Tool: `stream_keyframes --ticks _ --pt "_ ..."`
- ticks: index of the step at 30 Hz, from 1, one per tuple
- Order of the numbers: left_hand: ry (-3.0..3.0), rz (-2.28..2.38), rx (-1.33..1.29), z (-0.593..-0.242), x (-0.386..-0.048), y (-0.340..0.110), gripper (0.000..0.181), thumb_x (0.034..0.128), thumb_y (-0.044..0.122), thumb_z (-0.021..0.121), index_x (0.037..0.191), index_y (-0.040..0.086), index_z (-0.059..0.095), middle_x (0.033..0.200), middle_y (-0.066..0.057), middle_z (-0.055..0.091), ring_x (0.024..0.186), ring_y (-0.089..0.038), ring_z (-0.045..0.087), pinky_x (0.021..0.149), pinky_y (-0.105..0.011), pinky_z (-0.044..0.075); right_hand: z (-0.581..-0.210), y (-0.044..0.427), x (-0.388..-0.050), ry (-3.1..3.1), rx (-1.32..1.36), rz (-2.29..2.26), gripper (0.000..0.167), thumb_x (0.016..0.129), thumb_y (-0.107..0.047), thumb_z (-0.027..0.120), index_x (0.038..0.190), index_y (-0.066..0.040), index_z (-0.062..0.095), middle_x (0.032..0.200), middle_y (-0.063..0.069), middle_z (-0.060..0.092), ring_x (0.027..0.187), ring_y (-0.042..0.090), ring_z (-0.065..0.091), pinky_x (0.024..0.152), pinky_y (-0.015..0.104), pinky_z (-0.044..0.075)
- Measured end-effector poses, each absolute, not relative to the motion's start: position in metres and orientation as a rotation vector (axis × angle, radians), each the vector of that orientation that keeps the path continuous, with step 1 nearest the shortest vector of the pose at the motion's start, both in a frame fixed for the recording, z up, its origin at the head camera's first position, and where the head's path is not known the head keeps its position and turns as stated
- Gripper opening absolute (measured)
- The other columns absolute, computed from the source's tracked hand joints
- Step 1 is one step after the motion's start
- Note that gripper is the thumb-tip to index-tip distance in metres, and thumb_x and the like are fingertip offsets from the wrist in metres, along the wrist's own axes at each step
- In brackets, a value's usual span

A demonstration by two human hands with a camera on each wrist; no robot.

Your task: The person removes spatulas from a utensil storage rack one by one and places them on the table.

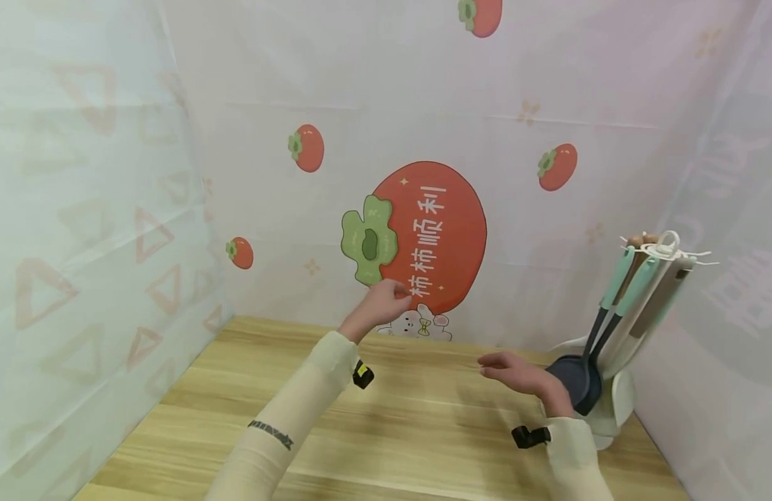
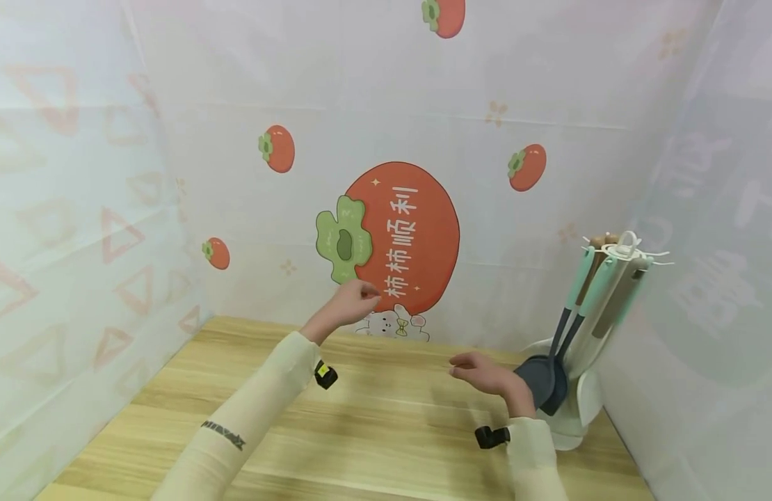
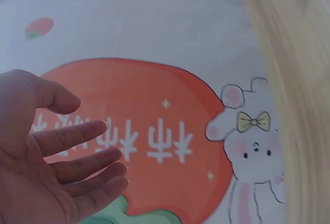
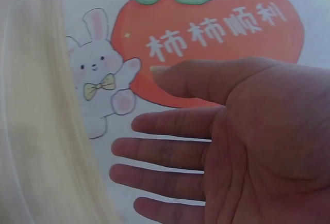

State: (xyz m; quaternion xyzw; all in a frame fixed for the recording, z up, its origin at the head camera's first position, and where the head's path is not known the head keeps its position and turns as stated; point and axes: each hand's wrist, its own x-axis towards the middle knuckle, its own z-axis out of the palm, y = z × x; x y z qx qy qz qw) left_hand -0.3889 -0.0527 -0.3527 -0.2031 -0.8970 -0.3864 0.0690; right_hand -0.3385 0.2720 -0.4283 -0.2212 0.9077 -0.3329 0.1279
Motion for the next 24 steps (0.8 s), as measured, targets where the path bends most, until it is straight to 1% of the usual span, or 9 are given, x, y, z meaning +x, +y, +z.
stream_keyframes --ticks 2,4,8,10,13,16,17,21,24 --pt "-2.719 -1.145 -0.643 -0.342 -0.391 -0.044 0.032 0.0943 0.020 0.055 0.112 0.003 0.076 0.092 -0.014 0.072 0.055 -0.011 0.045 0.052 -0.025 0.040 -0.421 0.280 -0.331 2.641 -0.648 -0.972 0.051 0.105 -0.026 0.057 0.139 0.010 0.054 0.139 0.031 0.056 0.126 0.045 0.057 0.101 0.056 0.050" --pt "-2.733 -1.104 -0.666 -0.330 -0.391 -0.035 0.034 0.0943 0.018 0.054 0.116 0.002 0.074 0.097 -0.016 0.073 0.051 -0.011 0.038 0.048 -0.024 0.034 -0.413 0.289 -0.323 2.638 -0.670 -0.976 0.051 0.105 -0.027 0.056 0.141 0.009 0.052 0.141 0.031 0.055 0.127 0.045 0.057 0.101 0.056 0.050" --pt "-2.739 -1.038 -0.688 -0.302 -0.389 -0.020 0.036 0.0972 0.019 0.054 0.125 0.003 0.071 0.124 -0.013 0.070 0.057 -0.011 0.048 0.052 -0.024 0.040 -0.395 0.311 -0.305 2.629 -0.728 -1.006 0.051 0.107 -0.029 0.053 0.143 0.007 0.051 0.140 0.028 0.056 0.127 0.043 0.057 0.096 0.043 0.054" --pt "-2.713 -1.022 -0.710 -0.291 -0.389 -0.013 0.034 0.0983 0.019 0.055 0.125 0.005 0.071 0.132 -0.010 0.067 0.068 -0.012 0.056 0.060 -0.025 0.046 -0.385 0.321 -0.296 2.644 -0.764 -1.040 0.048 0.108 -0.027 0.052 0.143 0.006 0.052 0.137 0.025 0.060 0.124 0.035 0.061 0.093 0.032 0.054" --pt "-2.682 -0.980 -0.760 -0.276 -0.386 -0.002 0.033 0.0994 0.021 0.054 0.125 0.007 0.070 0.131 -0.007 0.066 0.082 -0.011 0.062 0.073 -0.026 0.051 -0.372 0.333 -0.284 2.727 -0.875 -1.124 0.040 0.108 -0.018 0.051 0.138 0.007 0.056 0.126 0.019 0.069 0.114 0.014 0.067 0.087 0.020 0.053" --pt "-2.657 -0.991 -0.805 -0.267 -0.384 0.009 0.032 0.1007 0.020 0.054 0.126 0.007 0.069 0.128 -0.006 0.066 0.072 -0.015 0.061 0.068 -0.027 0.052 -0.361 0.340 -0.274 2.871 -0.971 -1.272 0.030 0.106 -0.007 0.052 0.130 0.008 0.063 0.110 0.007 0.076 0.100 0.000 0.069 0.083 0.015 0.053" --pt "-2.652 -0.993 -0.818 -0.264 -0.383 0.013 0.032 0.1009 0.019 0.055 0.127 0.007 0.068 0.128 -0.006 0.066 0.067 -0.016 0.060 0.064 -0.028 0.052 -0.358 0.342 -0.270 2.923 -0.977 -1.338 0.027 0.104 -0.003 0.053 0.126 0.008 0.065 0.105 0.003 0.077 0.097 -0.001 0.069 0.082 0.013 0.053" --pt "-2.612 -0.940 -0.873 -0.258 -0.379 0.031 0.031 0.1016 0.018 0.056 0.126 0.006 0.069 0.128 -0.007 0.067 0.077 -0.015 0.060 0.070 -0.025 0.051 -0.350 0.351 -0.258 3.164 -0.823 -1.668 0.019 0.101 0.003 0.057 0.113 0.010 0.069 0.087 -0.014 0.075 0.083 -0.003 0.069 0.080 0.009 0.050" --pt "-2.584 -0.918 -0.914 -0.254 -0.374 0.046 0.032 0.1015 0.019 0.057 0.128 0.005 0.068 0.128 -0.006 0.067 0.090 -0.012 0.058 0.079 -0.024 0.050 -0.347 0.361 -0.254 3.189 -0.648 -2.179 0.017 0.099 0.005 0.057 0.105 0.017 0.068 0.075 -0.014 0.072 0.070 -0.002 0.068 0.077 0.009 0.050"
